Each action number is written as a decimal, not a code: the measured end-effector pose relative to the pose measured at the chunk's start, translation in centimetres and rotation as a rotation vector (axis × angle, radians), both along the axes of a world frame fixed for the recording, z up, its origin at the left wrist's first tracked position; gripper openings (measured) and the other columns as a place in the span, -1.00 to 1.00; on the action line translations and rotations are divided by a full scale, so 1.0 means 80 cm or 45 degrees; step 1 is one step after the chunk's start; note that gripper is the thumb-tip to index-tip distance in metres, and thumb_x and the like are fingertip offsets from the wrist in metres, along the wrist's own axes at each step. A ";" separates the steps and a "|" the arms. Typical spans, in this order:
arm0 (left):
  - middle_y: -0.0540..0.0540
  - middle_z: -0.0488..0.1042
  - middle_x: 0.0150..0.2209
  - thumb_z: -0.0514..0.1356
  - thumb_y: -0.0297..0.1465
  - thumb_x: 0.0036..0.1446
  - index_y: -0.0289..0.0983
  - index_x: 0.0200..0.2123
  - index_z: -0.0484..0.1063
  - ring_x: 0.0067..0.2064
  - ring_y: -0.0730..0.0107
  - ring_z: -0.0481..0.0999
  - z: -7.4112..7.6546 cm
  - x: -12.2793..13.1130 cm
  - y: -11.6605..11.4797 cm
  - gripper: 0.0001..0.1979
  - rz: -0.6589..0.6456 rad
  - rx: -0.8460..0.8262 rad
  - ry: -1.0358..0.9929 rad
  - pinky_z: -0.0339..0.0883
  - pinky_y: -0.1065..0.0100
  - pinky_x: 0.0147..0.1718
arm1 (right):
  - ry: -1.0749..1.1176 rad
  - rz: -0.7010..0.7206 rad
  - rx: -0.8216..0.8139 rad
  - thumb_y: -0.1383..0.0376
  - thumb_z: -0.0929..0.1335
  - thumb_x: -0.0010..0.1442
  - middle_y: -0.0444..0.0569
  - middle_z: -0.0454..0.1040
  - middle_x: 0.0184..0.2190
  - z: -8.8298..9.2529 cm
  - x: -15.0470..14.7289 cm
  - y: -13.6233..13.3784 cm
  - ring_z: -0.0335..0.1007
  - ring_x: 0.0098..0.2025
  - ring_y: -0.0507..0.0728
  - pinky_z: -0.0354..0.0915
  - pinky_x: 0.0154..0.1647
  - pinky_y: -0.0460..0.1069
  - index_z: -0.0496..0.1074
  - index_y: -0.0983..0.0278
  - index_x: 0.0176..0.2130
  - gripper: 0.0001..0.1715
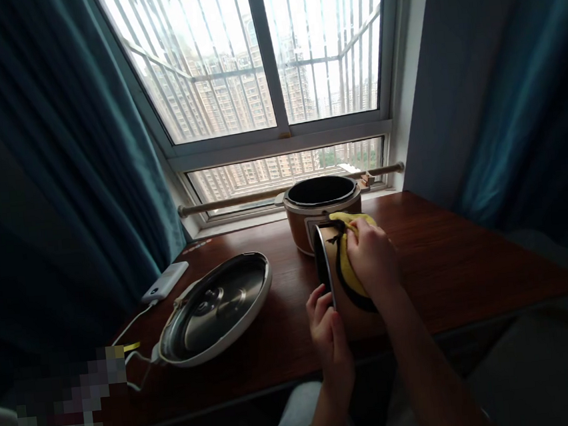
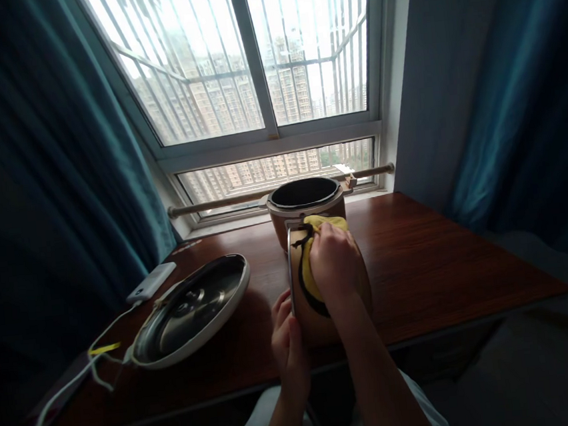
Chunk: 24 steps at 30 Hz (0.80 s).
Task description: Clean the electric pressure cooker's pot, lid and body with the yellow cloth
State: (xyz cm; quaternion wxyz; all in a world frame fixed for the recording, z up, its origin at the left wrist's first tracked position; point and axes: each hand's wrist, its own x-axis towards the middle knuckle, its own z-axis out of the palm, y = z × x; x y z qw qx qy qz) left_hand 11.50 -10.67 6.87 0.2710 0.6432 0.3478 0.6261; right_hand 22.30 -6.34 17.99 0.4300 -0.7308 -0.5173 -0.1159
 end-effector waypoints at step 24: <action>-0.15 0.30 0.09 -0.09 -0.35 0.25 -0.20 -0.12 0.43 0.22 0.08 0.08 -0.024 -0.051 -0.036 -0.68 -0.028 0.147 0.529 0.04 -0.04 0.13 | 0.356 -0.118 0.016 0.31 0.25 0.20 0.08 0.52 -0.25 -0.014 0.031 -0.046 0.43 -0.20 0.25 0.24 -0.26 0.04 0.43 0.28 -0.20 -0.79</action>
